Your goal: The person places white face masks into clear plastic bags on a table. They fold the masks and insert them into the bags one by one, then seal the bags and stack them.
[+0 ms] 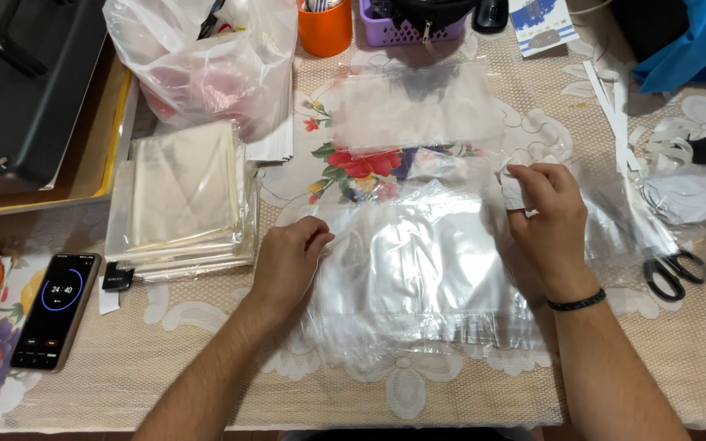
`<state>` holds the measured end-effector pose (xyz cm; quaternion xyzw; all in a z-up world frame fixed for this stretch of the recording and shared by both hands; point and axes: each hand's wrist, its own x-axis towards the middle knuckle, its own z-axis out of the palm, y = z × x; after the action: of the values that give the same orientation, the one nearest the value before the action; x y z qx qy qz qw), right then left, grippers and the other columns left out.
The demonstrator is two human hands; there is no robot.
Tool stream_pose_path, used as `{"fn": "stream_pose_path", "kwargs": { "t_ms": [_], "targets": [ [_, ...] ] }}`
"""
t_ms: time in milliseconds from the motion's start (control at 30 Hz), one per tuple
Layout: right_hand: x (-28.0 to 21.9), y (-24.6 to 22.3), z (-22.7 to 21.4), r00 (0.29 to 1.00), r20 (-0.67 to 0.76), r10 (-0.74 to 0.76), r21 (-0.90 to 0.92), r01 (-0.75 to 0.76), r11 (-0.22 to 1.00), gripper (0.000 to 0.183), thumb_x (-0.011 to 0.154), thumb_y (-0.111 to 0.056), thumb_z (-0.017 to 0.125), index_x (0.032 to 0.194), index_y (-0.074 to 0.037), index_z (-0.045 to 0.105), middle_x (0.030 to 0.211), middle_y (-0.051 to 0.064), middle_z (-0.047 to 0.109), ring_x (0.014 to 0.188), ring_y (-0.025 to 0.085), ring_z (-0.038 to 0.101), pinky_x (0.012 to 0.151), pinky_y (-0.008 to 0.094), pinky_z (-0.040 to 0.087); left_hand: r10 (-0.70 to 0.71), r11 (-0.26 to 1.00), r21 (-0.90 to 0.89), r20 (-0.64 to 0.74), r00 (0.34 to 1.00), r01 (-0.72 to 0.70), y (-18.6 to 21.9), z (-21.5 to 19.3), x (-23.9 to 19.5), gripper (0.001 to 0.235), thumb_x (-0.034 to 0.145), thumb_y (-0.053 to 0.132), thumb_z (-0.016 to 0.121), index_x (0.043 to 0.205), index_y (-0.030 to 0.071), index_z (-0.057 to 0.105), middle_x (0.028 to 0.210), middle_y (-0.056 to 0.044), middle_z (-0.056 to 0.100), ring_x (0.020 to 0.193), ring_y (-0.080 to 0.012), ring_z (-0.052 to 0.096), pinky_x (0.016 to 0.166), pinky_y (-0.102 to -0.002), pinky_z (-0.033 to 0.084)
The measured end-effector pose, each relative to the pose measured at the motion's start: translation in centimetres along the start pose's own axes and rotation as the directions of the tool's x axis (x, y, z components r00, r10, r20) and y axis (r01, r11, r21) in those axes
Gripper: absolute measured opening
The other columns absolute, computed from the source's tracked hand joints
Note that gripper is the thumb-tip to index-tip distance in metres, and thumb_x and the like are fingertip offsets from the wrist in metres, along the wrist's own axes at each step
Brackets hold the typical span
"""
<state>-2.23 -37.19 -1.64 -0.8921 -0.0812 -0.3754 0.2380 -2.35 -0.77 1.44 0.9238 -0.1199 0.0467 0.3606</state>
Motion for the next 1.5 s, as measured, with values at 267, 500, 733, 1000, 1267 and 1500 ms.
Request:
{"fn": "stream_pose_path", "kwargs": {
  "t_ms": [267, 500, 733, 1000, 1267, 1500],
  "targets": [
    [-0.9, -3.6, 0.9, 0.994, 0.017, -0.105, 0.089, 0.103, 0.991, 0.056, 0.069, 0.015, 0.065, 0.119, -0.010, 0.073, 0.108, 0.007, 0.067, 0.099, 0.032, 0.068, 0.090, 0.042, 0.055, 0.350, 0.932, 0.137, -0.082, 0.933, -0.337, 3.2, -1.5, -1.8, 0.010, 0.094, 0.007, 0.067, 0.089, -0.001, 0.066, 0.124, -0.027, 0.065, 0.118, -0.0460, 0.062, 0.087, -0.051, 0.057],
    [-0.3, -4.4, 0.8, 0.984, -0.057, -0.167, 0.001, 0.168, 0.986, 0.019, 0.094, -0.003, 0.073, 0.113, -0.007, 0.074, 0.107, 0.006, 0.076, 0.108, 0.029, 0.071, 0.105, 0.044, 0.050, -0.129, 0.877, -0.432, 0.209, 0.969, 0.209, 4.9, -2.1, -2.7, 0.051, 0.089, 0.023, 0.075, 0.126, -0.003, 0.053, 0.105, -0.031, 0.072, 0.096, -0.0422, 0.075, 0.081, -0.045, 0.064],
    [-2.1, -4.4, 3.4, 0.986, -0.080, -0.146, 0.149, 0.156, 0.976, 0.008, 0.094, -0.005, 0.074, 0.099, -0.003, 0.068, 0.109, 0.013, 0.076, 0.105, 0.034, 0.071, 0.091, 0.042, 0.055, -0.247, 0.751, -0.549, 0.280, 0.927, 0.366, 3.0, -2.2, -3.2, 0.074, 0.085, 0.000, 0.066, 0.150, 0.002, 0.030, 0.118, -0.033, 0.066, 0.099, -0.0350, 0.073, 0.084, -0.040, 0.064],
    [-3.4, -17.9, 1.9, 0.695, 0.419, -0.584, 0.697, 0.167, 0.698, 0.039, 0.088, 0.002, 0.054, 0.125, 0.000, 0.064, 0.125, 0.027, 0.067, 0.117, 0.054, 0.059, 0.102, 0.066, 0.041, -0.188, 0.839, -0.468, 0.229, 0.955, 0.278, -1.3, 0.9, -2.4, 0.038, 0.087, -0.003, 0.067, 0.119, 0.014, 0.075, 0.117, -0.014, 0.072, 0.092, -0.0264, 0.076, 0.071, -0.031, 0.066],
    [-2.5, -16.1, -6.8, 0.283, 0.636, -0.718, 0.771, -0.205, 0.603, 0.035, 0.105, -0.016, 0.042, 0.130, -0.006, 0.063, 0.134, 0.014, 0.066, 0.125, 0.034, 0.064, 0.107, 0.048, 0.043, -0.294, 0.702, -0.611, 0.220, 0.930, 0.366, 0.5, 0.2, -3.0, 0.033, 0.084, -0.001, 0.069, 0.117, 0.003, 0.073, 0.125, -0.012, 0.072, 0.092, -0.0179, 0.074, 0.080, -0.027, 0.066],
    [-5.8, -5.3, -11.7, 0.799, 0.600, -0.025, 0.512, -0.360, 0.780, 0.036, 0.088, -0.010, 0.062, 0.122, -0.019, 0.070, 0.110, 0.000, 0.083, 0.080, 0.011, 0.084, 0.068, 0.024, 0.071, 0.409, 0.874, -0.328, 0.100, 0.907, -0.358, 5.9, -7.2, -0.5, 0.029, 0.091, -0.005, 0.063, 0.115, 0.008, 0.072, 0.116, -0.010, 0.072, 0.100, -0.0206, 0.072, 0.082, -0.027, 0.060]
  ]
}}
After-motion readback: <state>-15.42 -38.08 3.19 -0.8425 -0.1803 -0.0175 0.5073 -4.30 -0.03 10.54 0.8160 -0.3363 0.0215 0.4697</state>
